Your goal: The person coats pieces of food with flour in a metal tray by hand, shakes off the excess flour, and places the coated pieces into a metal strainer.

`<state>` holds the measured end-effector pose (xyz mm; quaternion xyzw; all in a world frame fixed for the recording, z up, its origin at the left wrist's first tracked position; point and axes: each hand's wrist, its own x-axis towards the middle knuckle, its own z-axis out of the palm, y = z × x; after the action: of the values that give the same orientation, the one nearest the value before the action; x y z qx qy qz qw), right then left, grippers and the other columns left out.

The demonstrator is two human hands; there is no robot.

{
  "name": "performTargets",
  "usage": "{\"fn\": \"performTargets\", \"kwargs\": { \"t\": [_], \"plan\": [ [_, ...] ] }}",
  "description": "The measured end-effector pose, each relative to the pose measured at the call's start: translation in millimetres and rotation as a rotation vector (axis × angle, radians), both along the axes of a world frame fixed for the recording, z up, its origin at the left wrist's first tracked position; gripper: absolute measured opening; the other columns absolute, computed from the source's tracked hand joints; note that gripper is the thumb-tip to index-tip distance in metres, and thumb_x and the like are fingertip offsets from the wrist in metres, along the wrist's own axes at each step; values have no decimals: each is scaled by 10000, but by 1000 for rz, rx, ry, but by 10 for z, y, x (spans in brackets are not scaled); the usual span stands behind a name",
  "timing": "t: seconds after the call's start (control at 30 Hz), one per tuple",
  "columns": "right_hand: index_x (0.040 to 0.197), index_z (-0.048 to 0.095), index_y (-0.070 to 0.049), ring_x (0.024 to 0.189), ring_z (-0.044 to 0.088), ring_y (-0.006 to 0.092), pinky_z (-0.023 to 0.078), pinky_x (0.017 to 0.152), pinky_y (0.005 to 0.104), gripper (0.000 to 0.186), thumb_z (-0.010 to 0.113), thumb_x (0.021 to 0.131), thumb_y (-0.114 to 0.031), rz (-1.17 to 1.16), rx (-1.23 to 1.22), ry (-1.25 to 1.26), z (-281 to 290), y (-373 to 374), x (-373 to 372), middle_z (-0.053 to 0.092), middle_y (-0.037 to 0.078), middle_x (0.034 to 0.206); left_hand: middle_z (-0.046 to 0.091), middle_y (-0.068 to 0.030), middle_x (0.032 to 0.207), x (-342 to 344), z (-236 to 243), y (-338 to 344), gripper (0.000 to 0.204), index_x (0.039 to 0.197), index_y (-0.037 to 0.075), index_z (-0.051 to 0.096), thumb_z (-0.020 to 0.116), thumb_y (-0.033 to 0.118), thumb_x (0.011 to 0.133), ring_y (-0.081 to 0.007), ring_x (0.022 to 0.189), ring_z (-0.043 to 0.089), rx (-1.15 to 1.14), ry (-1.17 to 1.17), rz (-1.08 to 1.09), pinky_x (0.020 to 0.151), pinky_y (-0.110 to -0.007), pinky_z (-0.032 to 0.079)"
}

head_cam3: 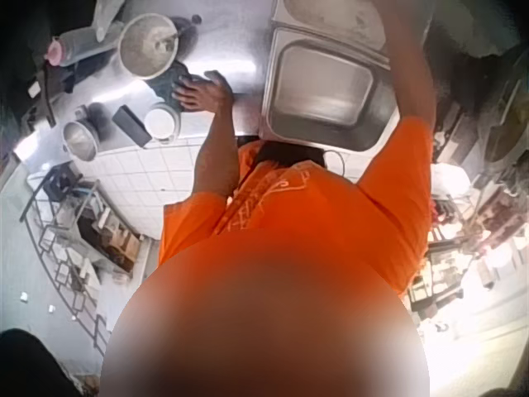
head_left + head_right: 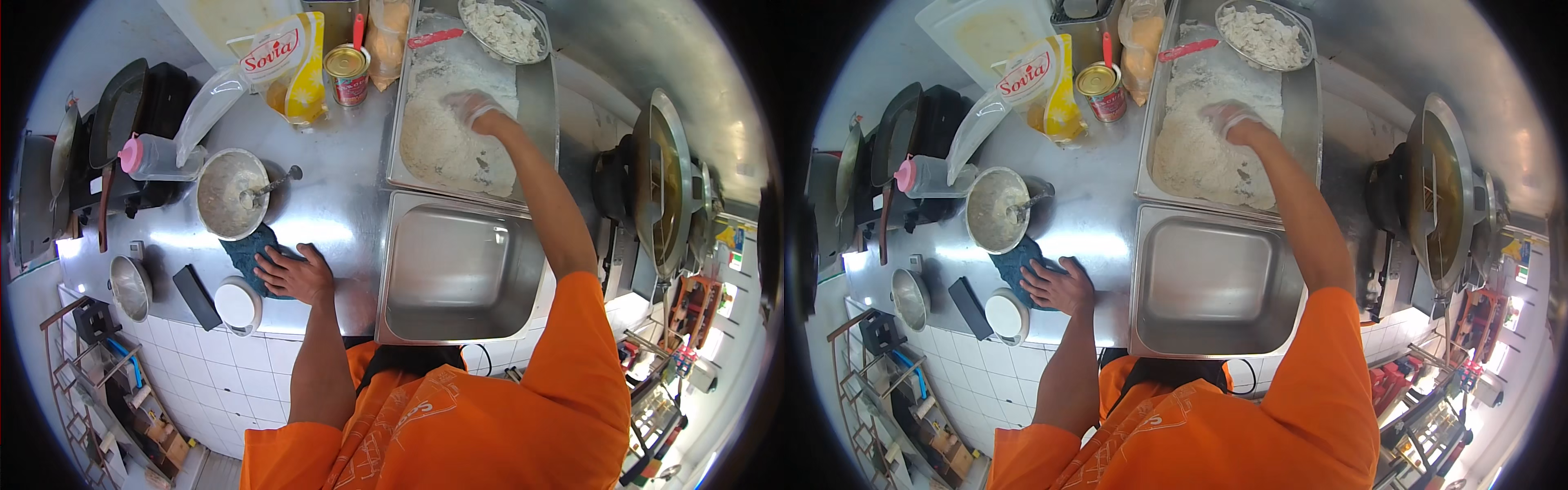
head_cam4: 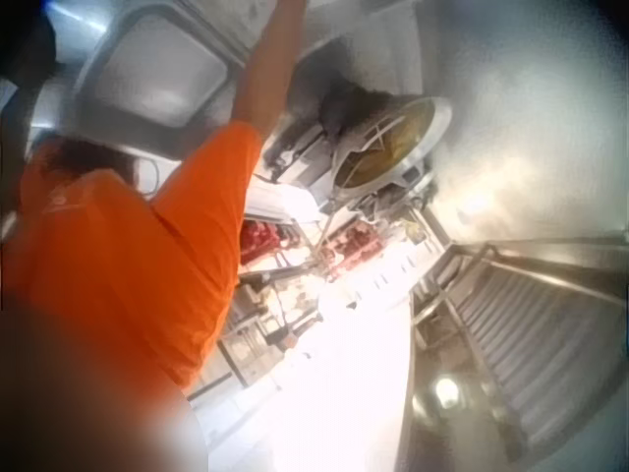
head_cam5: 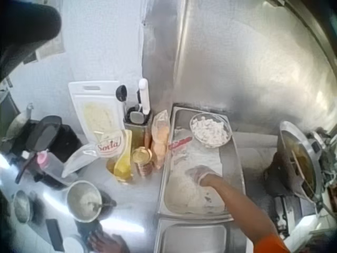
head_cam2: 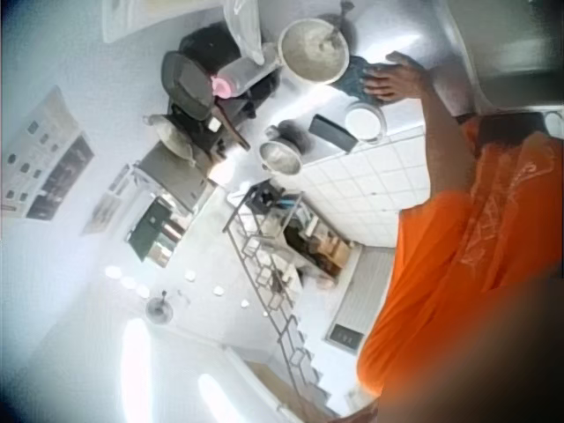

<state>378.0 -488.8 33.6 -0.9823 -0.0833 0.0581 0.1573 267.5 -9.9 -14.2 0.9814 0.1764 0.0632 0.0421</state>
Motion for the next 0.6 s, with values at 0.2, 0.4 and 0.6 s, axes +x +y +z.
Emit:
{"fn": "performTargets", "kwargs": {
  "t": [0.2,0.4,0.6],
  "plan": [
    [1100,667,-50,1074,620,386,482,919,455,298,530,922,-247,-341,-152,152,411,143,89,661,209,1146,188,-169,1612,-13,2,50,723,1514,73,291,416,510,951,-409,1492,116,13,9,33,1165,-576,142],
    [976,689,-28,873,649,400,509,784,461,299,565,911,-292,-235,-198,-25,691,-144,-71,685,219,935,193,-165,1610,-3,21,55,715,1513,77,292,424,501,953,-408,1491,119,13,-10,14,1166,-570,142],
    [931,679,-1,734,623,328,497,684,408,255,585,878,-232,-675,563,-144,1398,-645,144,686,193,867,156,-158,1619,-22,29,43,736,1531,79,249,409,508,956,-387,1500,92,22,37,19,1174,-553,123]
  ]
}}
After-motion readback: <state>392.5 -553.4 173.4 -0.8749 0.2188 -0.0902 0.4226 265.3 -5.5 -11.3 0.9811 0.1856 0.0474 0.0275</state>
